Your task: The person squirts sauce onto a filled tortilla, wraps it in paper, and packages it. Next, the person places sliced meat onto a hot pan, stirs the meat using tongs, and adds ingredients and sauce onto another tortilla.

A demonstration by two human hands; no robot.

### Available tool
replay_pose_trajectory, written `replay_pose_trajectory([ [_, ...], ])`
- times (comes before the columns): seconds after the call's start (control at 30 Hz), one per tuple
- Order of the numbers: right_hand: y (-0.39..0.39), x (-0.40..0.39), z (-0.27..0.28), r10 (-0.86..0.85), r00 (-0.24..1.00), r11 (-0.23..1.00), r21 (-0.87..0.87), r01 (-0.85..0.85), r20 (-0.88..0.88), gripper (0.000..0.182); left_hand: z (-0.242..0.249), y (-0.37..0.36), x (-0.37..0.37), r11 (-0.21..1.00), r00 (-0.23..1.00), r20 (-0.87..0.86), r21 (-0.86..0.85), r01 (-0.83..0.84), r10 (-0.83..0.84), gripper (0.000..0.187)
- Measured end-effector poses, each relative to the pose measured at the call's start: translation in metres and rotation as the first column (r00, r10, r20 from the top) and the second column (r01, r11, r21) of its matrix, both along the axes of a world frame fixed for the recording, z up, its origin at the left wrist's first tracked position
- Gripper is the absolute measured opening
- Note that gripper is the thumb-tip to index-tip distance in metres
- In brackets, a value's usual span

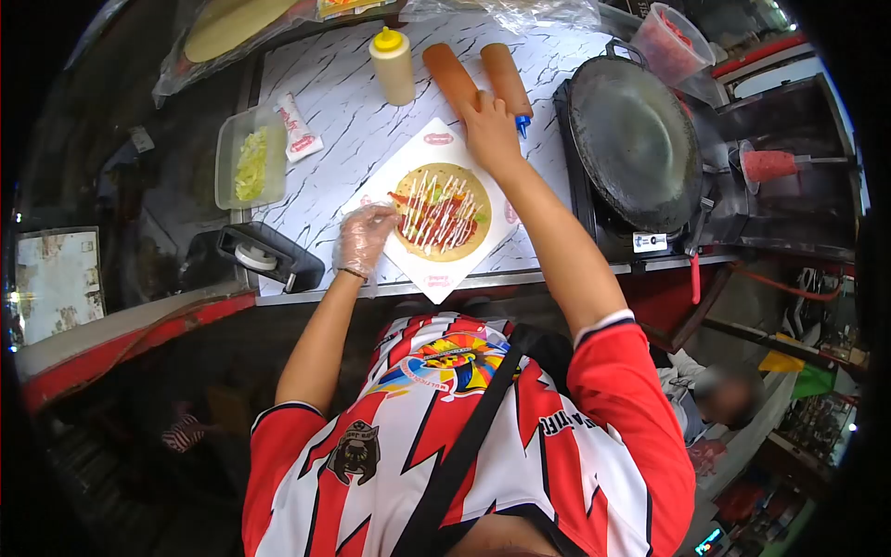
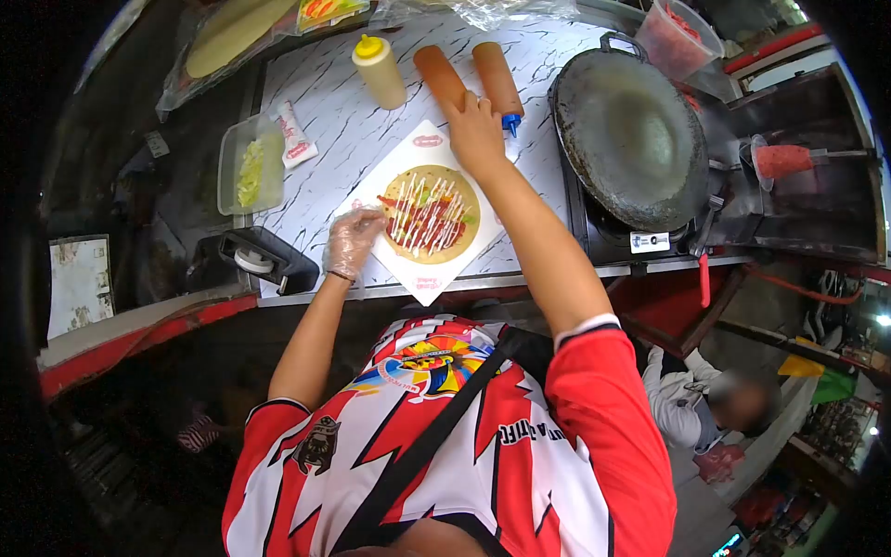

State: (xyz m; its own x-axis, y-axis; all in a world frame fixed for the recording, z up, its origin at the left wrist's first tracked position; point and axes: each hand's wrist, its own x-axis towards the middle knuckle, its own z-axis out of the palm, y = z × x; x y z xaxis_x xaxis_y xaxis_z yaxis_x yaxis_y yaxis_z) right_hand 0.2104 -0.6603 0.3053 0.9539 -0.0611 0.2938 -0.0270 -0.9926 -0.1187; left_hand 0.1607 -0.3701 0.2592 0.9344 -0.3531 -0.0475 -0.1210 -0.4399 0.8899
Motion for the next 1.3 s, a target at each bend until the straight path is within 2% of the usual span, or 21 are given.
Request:
replay_pose_trajectory([
  [0.03,0.001,0.009,-0.005,-0.007,1.0,0.998,-0.056,0.005,-0.024,0.054,-0.003,0.0,0.0,1.0,1.0,-0.002,-0.013,0.003,-0.003,0.016],
  [0.13,0.002,0.0,0.003,-0.029,0.994,0.998,0.056,0.023,0.102,0.046,-0.009,0.001,0.002,0.998,0.999,-0.011,-0.046,0.04,-0.04,0.015],
  [0.2,0.008,-0.048,0.022,-0.037,0.993,0.987,0.162,0.018,0.114,0.046,-0.008,0.002,0.007,0.983,0.98,0.109,-0.057,0.173,-0.166,0.017],
  [0.27,-0.004,-0.102,0.023,-0.163,0.958,0.962,0.18,0.207,-0.234,0.043,-0.007,0.004,0.011,0.96,0.949,0.168,-0.037,0.278,-0.269,0.021],
  [0.33,-0.013,-0.142,0.027,-0.266,0.897,0.926,0.167,0.34,-0.353,0.04,-0.004,0.009,0.016,0.932,0.918,0.169,0.008,0.363,-0.36,0.025],
  [0.43,-0.019,-0.159,0.025,-0.208,0.908,0.924,0.232,0.304,-0.363,0.04,0.016,0.008,0.021,0.887,0.884,0.13,0.18,0.425,-0.449,0.026],
  [0.53,-0.015,-0.149,0.019,-0.156,0.968,0.953,0.229,0.201,-0.199,0.038,0.035,0.001,0.025,0.862,0.877,0.102,0.267,0.431,-0.469,0.024],
  [0.63,0.003,-0.113,0.021,-0.056,0.987,0.972,0.22,0.088,-0.15,0.038,0.013,-0.005,0.024,0.904,0.919,0.104,0.252,0.346,-0.381,0.021],
  [0.7,0.009,-0.079,0.01,-0.079,0.98,0.975,0.192,0.115,-0.185,0.041,-0.004,-0.009,0.02,0.947,0.957,0.064,0.178,0.268,-0.283,0.018],
  [0.73,0.015,-0.066,0.004,-0.156,0.958,0.96,0.193,0.205,-0.241,0.042,-0.008,-0.009,0.019,0.965,0.973,0.04,0.145,0.221,-0.229,0.017],
  [0.8,0.026,-0.044,-0.004,-0.289,0.891,0.912,0.181,0.367,-0.349,0.044,0.0,-0.016,0.014,0.976,0.982,0.096,0.157,0.149,-0.165,0.011],
  [0.83,0.029,-0.04,-0.006,-0.304,0.876,0.899,0.192,0.394,-0.374,0.044,0.004,-0.021,0.012,0.981,0.984,0.124,0.159,0.108,-0.128,0.01],
  [0.87,0.031,-0.036,-0.007,-0.316,0.861,0.886,0.201,0.419,-0.399,0.044,0.008,-0.024,0.012,0.987,0.995,-0.014,0.124,0.1,-0.099,0.011],
  [0.9,0.032,-0.034,-0.009,-0.328,0.844,0.872,0.209,0.443,-0.425,0.044,0.007,-0.026,0.01,0.972,0.968,0.192,0.198,0.124,-0.162,0.01],
  [0.97,0.028,-0.032,-0.013,-0.239,0.852,0.889,0.248,0.385,-0.467,0.047,0.001,-0.027,0.007,0.927,0.777,0.549,0.358,0.114,-0.308,0.009],
  [1.0,0.026,-0.033,-0.013,-0.194,0.852,0.894,0.27,0.358,-0.485,0.049,0.005,-0.026,0.01,0.792,0.686,0.464,0.542,0.281,-0.561,0.028],
  [1.1,0.014,-0.038,-0.01,-0.016,0.932,0.883,0.432,0.184,-0.363,0.045,-0.018,-0.021,0.011,0.829,0.452,0.712,0.348,0.438,-0.538,0.03],
  [1.13,0.011,-0.038,-0.009,0.023,0.946,0.862,0.485,0.145,-0.324,0.043,-0.019,-0.02,0.011,0.809,0.469,0.68,0.339,0.479,-0.563,0.034],
  [1.2,0.009,-0.048,-0.006,0.087,0.965,0.807,0.586,0.077,-0.247,0.041,-0.006,-0.017,0.013,0.772,0.375,0.691,0.443,0.455,-0.618,0.036],
  [1.27,0.008,-0.055,0.003,0.177,0.927,0.709,0.696,0.112,-0.33,0.037,-0.005,-0.025,0.015,0.738,0.285,0.694,0.534,0.412,-0.661,0.035],
  [1.3,0.01,-0.055,0.015,0.225,0.907,0.656,0.743,0.13,-0.357,0.035,-0.003,-0.03,0.02,0.719,0.288,0.671,0.549,0.427,-0.683,0.034],
])
